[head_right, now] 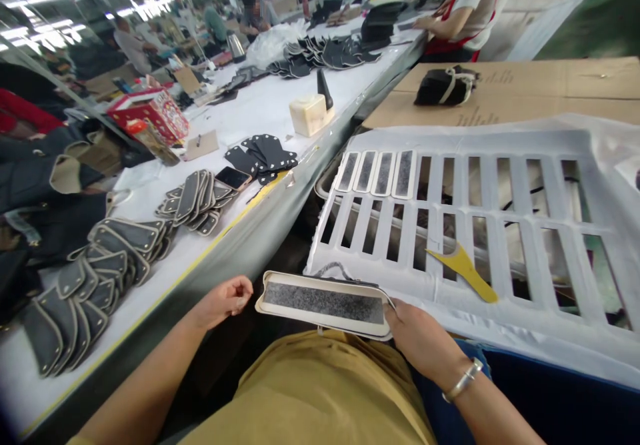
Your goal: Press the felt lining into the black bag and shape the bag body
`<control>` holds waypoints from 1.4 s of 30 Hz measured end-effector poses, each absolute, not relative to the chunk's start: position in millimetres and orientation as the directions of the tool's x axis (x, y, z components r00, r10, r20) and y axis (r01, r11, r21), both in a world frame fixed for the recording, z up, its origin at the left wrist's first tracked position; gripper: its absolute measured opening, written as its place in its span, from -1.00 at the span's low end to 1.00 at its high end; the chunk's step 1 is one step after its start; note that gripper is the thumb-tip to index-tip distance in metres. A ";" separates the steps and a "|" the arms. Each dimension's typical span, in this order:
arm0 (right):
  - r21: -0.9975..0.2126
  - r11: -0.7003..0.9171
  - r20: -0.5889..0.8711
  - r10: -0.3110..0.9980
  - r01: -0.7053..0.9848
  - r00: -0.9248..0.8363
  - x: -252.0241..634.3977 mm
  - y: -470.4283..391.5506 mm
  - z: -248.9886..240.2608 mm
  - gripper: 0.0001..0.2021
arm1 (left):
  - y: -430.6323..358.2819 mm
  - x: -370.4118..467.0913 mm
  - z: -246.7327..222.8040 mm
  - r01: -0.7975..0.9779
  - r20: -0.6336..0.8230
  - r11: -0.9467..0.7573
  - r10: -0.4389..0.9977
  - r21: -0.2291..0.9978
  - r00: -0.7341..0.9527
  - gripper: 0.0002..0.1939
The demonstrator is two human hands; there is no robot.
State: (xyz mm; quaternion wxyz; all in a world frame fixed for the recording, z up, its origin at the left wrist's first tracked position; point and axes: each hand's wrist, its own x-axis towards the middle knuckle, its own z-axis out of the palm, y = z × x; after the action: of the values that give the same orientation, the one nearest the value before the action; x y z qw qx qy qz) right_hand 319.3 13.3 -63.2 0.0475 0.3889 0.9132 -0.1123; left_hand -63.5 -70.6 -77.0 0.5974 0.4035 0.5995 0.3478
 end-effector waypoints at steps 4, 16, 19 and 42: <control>-0.113 0.697 -0.272 0.664 0.708 -0.697 318.2 15.9 -65.8 -0.62 | -75.0 -30.7 -50.9 0.407 -0.013 0.062 0.992 0.911 -0.122 -0.80; -0.416 0.136 -0.545 0.755 0.899 -0.366 305.9 15.4 -42.5 -0.70 | -40.3 110.8 -68.8 0.727 0.020 -0.607 0.772 0.320 0.636 -0.42; -0.544 -0.103 -0.596 0.746 0.833 -0.297 308.7 12.5 -49.4 -0.64 | -39.9 112.5 -71.3 0.752 0.014 -0.600 0.784 0.274 0.620 -0.47; 0.010 0.345 -0.459 0.835 0.939 -0.302 283.3 28.2 -27.3 -0.58 | -37.1 107.8 -68.6 0.746 0.052 -0.561 0.810 0.358 0.584 -0.57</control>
State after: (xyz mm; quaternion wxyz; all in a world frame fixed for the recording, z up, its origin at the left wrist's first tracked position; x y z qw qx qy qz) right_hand 283.3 28.2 -27.3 0.1967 0.5572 0.7960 -0.1311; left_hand 107.8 -37.1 -68.6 0.1507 0.8770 0.4437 0.1059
